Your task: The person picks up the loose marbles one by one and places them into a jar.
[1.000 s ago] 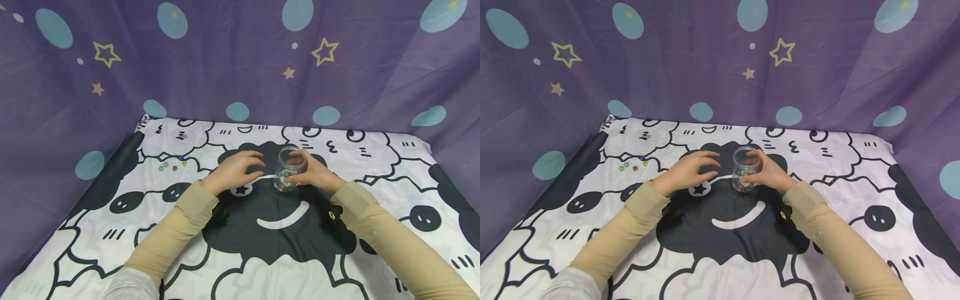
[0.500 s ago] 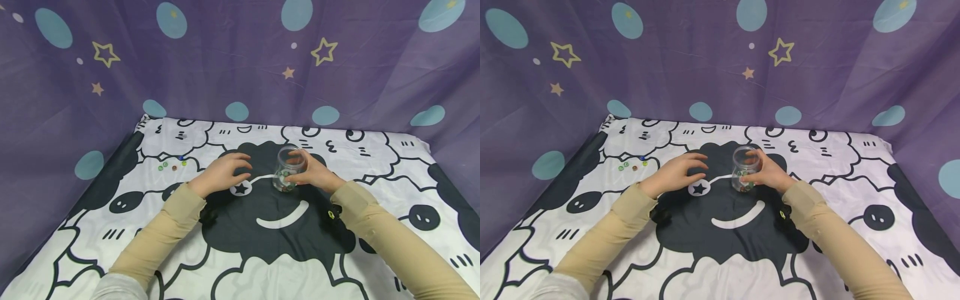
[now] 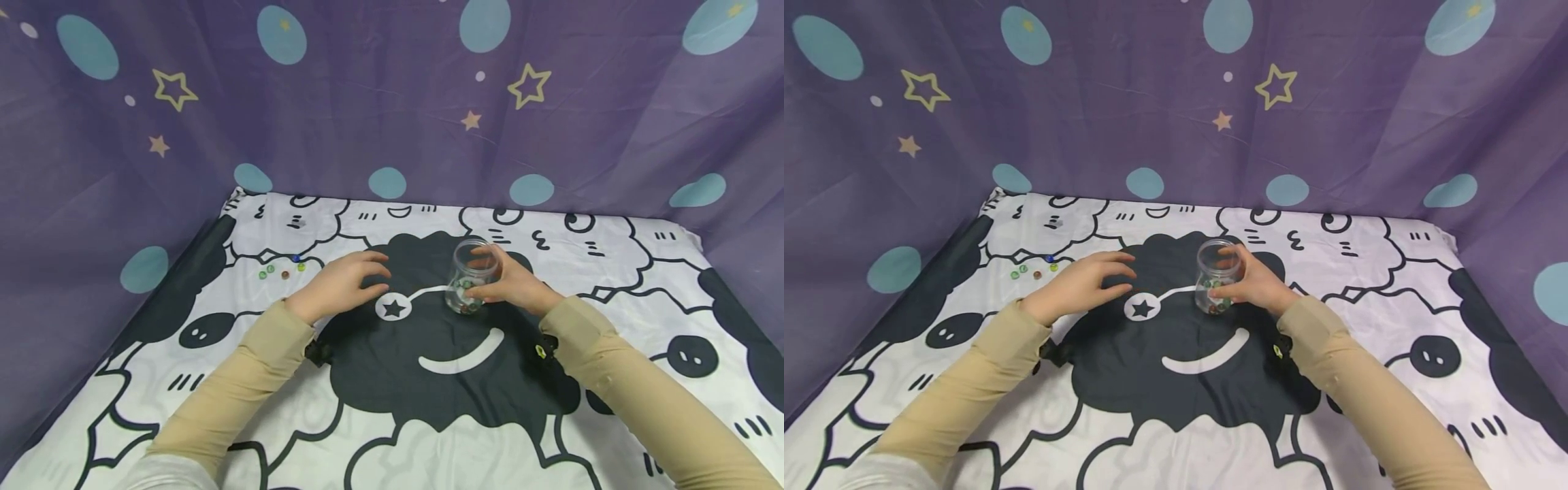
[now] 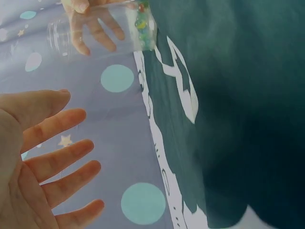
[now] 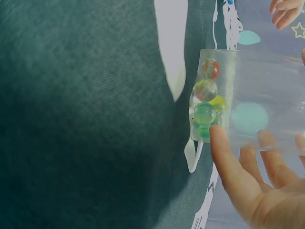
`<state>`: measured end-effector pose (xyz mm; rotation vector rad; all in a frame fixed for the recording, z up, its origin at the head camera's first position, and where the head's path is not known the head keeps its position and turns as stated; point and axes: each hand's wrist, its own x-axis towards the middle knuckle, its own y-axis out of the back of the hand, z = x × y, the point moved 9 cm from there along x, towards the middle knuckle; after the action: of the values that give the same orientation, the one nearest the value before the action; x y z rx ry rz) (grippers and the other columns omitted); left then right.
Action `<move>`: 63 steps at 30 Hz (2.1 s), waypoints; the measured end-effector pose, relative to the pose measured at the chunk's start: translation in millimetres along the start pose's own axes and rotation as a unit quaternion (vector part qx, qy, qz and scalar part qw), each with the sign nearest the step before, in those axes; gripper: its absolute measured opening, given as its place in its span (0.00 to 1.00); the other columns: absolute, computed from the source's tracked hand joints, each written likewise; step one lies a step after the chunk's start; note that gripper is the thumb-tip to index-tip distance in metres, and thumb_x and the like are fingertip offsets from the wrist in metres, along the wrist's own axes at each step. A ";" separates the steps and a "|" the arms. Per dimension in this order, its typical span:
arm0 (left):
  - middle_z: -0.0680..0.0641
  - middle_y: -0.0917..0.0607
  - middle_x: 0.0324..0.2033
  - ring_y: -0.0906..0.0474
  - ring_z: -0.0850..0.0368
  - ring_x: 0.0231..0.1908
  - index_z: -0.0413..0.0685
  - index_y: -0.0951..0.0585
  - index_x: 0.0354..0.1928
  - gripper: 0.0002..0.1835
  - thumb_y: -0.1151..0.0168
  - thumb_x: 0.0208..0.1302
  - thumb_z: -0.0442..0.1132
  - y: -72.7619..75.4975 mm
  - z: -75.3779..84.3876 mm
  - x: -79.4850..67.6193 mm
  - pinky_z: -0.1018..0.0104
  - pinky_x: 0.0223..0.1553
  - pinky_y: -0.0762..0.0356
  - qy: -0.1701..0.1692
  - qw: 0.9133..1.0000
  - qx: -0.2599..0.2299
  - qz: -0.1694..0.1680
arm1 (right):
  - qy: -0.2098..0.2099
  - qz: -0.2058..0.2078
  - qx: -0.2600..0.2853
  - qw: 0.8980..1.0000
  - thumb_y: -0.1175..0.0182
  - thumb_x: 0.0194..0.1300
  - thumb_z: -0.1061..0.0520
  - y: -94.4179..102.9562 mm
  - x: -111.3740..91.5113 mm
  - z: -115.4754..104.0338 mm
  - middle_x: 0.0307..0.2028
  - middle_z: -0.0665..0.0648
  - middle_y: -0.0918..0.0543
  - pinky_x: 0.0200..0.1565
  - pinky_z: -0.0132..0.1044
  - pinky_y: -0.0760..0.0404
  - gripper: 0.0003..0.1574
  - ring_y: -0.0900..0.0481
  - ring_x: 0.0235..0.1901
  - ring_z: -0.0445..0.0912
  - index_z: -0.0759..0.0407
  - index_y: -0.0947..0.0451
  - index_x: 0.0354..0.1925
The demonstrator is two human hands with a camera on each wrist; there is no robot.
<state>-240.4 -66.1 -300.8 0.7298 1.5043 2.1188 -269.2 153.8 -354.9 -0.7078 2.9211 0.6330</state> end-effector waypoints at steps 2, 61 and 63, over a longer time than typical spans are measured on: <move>0.40 0.24 0.59 0.27 0.45 0.59 0.44 0.17 0.48 0.14 0.38 0.63 0.43 2.4 -2.9 -3.1 0.52 0.57 0.26 0.003 1.000 0.005 -0.002 | 0.000 0.000 -0.001 1.000 0.31 0.55 0.59 -0.2 -0.1 -0.5 0.65 0.64 0.36 0.45 0.48 0.17 0.51 0.24 0.46 0.53 0.56 0.48 0.69; 0.30 0.28 0.59 0.32 0.33 0.59 0.35 0.19 0.49 0.16 0.37 0.60 0.34 32.0 -141.5 -79.5 0.40 0.58 0.31 0.188 0.980 0.047 -0.045 | -0.008 0.000 -0.005 1.000 0.30 0.54 0.57 0.5 0.1 0.4 0.66 0.63 0.35 0.44 0.47 0.17 0.52 0.22 0.42 0.46 0.55 0.49 0.70; 0.30 0.28 0.58 0.32 0.34 0.59 0.36 0.19 0.49 0.16 0.37 0.59 0.33 30.4 -143.7 -80.5 0.40 0.59 0.31 0.193 0.979 0.047 -0.050 | -0.008 0.001 -0.005 1.000 0.30 0.54 0.57 0.7 0.2 0.5 0.66 0.63 0.35 0.44 0.47 0.17 0.52 0.22 0.43 0.47 0.55 0.49 0.70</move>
<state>-272.6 -228.7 -324.0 0.2713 1.8056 2.2120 -269.7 154.5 -355.2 -0.6984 2.9061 0.6501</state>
